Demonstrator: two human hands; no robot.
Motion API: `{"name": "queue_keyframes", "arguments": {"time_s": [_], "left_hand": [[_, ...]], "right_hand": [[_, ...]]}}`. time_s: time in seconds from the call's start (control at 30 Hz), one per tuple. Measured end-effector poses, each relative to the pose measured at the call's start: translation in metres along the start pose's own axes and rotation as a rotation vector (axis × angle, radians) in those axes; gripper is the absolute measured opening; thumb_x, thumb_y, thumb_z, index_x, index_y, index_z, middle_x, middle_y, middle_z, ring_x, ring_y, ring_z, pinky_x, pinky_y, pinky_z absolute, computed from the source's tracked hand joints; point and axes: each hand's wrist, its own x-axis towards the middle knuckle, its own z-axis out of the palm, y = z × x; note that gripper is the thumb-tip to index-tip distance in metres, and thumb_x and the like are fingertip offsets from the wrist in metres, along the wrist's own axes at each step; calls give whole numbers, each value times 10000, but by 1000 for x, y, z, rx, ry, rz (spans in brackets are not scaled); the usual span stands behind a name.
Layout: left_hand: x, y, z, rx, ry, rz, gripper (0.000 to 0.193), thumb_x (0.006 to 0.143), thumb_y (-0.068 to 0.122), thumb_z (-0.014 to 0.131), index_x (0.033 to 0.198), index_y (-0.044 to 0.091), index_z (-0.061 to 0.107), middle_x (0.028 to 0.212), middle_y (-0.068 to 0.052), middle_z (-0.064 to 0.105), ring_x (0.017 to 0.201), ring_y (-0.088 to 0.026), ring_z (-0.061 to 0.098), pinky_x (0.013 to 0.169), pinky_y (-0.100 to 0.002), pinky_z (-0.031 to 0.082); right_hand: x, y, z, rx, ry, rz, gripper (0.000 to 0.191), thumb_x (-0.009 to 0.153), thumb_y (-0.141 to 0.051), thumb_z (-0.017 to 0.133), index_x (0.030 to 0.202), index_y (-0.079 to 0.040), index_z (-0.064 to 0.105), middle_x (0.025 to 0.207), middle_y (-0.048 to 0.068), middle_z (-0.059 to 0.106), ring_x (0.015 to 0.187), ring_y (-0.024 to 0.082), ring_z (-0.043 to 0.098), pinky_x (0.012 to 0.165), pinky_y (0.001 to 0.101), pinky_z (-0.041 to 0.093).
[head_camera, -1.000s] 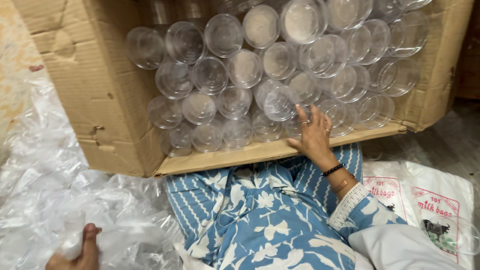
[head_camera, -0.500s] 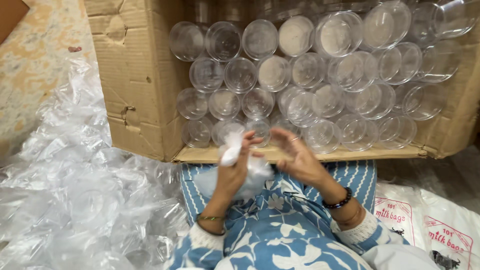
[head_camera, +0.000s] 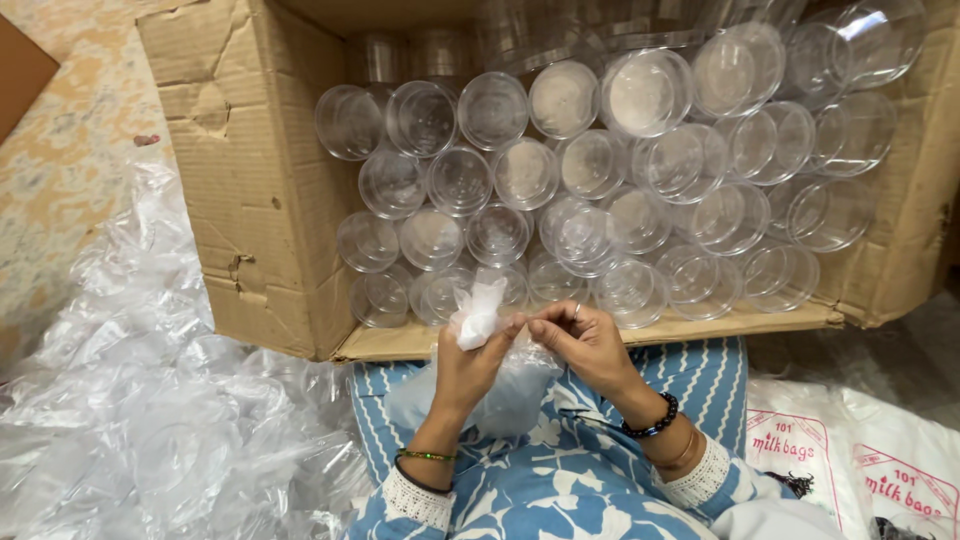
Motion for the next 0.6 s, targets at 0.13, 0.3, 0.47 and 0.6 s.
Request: {"name": "queue_keyframes", "arguments": {"time_s": [0.13,0.3,0.47,0.6], "left_hand": [[-1,-4,3,-252,-163,-16,245,895,187,802,1061,27,720,861,78,647,765,-20,560,639,-200,462],[-11,-35,18,-311,-124,-192,192,930,192,791,964,19,715,783,31,647,689,-56,572,575,-234,451],[-8,-56,29,-402,-171,-204,195,975,205,746,1015,16,721,874,6,686,764,-61,631,643,-229,506],[-18,-43,-13,-677,-434,-407,305,969,274,666,1122,13,704,958,-49,753,813,-70,656,689,-209,508]], "right_hand": [[-2,-4,-10,-50,105,-82,131,1013,-140,681,967,-18,680,783,-47,596,673,24,478,569,188,384],[-10,-6,-14,94,23,-194,119,1056,-145,658,991,-45,655,931,-48,591,759,20,485,651,179,411],[-14,2,-16,626,-82,212,161,1024,-232,616,974,-79,611,779,2,677,480,15,501,410,153,383],[-18,-2,-52,682,-224,242,182,1101,-197,669,1038,-33,620,659,-55,598,468,13,497,398,160,379]]}}
